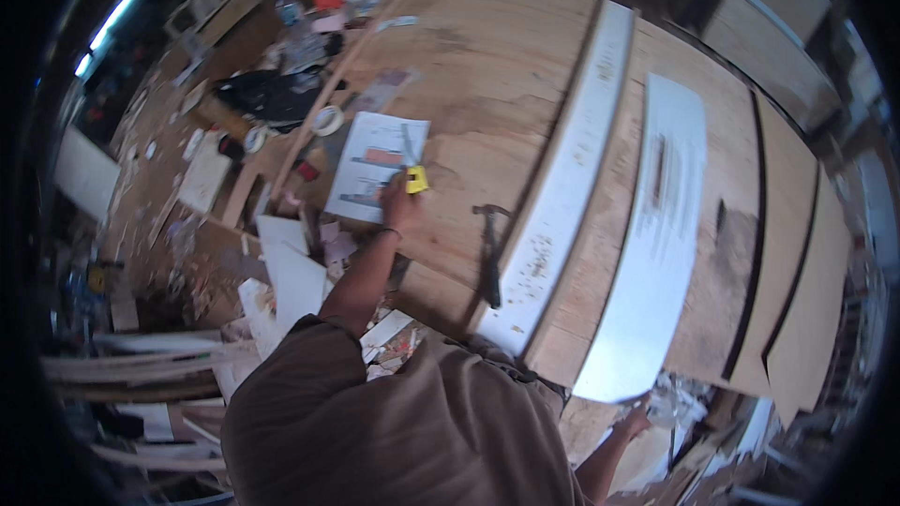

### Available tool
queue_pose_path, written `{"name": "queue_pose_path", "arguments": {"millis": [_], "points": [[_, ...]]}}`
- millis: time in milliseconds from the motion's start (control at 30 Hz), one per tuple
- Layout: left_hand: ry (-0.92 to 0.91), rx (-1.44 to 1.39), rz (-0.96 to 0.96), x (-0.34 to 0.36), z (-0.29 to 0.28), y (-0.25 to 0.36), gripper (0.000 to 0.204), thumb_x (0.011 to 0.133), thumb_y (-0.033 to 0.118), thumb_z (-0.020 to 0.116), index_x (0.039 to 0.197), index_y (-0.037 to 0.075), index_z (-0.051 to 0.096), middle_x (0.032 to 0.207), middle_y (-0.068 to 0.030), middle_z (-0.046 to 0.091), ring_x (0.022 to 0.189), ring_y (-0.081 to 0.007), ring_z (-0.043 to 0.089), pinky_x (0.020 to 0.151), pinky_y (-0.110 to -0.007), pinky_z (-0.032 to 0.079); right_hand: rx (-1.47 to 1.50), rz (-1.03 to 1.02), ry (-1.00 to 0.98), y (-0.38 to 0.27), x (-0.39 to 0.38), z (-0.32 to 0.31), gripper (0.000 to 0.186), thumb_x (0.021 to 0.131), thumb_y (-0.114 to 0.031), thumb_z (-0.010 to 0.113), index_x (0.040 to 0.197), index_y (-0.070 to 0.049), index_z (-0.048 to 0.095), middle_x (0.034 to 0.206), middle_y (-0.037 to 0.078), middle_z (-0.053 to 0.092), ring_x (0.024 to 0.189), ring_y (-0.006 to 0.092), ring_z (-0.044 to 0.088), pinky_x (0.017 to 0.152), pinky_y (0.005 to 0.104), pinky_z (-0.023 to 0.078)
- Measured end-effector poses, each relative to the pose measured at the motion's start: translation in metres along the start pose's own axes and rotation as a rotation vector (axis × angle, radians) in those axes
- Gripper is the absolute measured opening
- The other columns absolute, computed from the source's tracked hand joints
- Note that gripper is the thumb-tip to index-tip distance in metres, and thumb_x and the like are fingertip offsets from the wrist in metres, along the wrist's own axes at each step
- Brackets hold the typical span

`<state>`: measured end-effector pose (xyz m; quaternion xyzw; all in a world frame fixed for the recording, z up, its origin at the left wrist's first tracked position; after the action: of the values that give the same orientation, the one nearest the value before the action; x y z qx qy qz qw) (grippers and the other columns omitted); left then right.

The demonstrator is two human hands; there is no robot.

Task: The person works on wood pieces by hammering a board, measuring wood sections with a tape measure, and aligning large panels on a workbench.

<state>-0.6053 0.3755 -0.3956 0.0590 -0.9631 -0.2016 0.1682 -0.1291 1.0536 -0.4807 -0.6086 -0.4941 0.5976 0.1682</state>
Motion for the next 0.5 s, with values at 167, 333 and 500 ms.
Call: {"name": "queue_pose_path", "arguments": {"millis": [167, 333, 500], "points": [[0.112, 0.063, 0.096, -0.004, 0.014, -0.025, 0.063, 0.078, 0.024, 0.069, 0.132, 0.005, 0.045, 0.121, -0.0178, 0.054, 0.115, -0.0366, 0.05, 0.095, -0.048, 0.042, 0.046, 0.062, -0.367, 0.038, -0.04, 0.059, 0.047, 0.099, -0.034, 0.051, 0.136, -0.005, 0.044, 0.122, 0.014, 0.056, 0.109, 0.0264, 0.057, 0.089, 0.0413, 0.049], [-0.062, -0.042, -0.02, 0.014, 0.029, -0.018, 0.081, 0.078, 0.036, 0.069, 0.144, 0.005, 0.032, 0.134, -0.0218, 0.046, 0.126, -0.038, 0.043, 0.105, -0.048, 0.035, 0.215, 0.018, -0.359, 0.049, -0.118, 0.083, 0.041, 0.098, -0.02, 0.053, 0.133, -0.002, 0.042, 0.118, 0.014, 0.058, 0.102, 0.0285, 0.061, 0.083, 0.0435, 0.056], [0.001, 0.027, -0.075, 0.003, 0.029, 0.029, 0.086, 0.083, 0.051, 0.063, 0.144, 0.001, 0.029, 0.144, -0.0285, 0.032, 0.137, -0.042, 0.026, 0.112, -0.051, 0.023, 0.051, 0.021, -0.246, 0.077, -0.1, 0.09, 0.046, 0.095, -0.022, 0.059, 0.128, 0.007, 0.044, 0.113, 0.019, 0.06, 0.096, 0.0287, 0.063, 0.078, 0.0432, 0.058]]}}
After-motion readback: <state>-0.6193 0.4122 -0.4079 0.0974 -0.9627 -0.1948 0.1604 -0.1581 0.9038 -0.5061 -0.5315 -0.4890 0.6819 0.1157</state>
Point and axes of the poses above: each hand's wrist, its own x-axis towards the middle knuckle, its own z-axis out of the palm, y = z × x, the point moved 9 cm from there along x, towards the middle knuckle
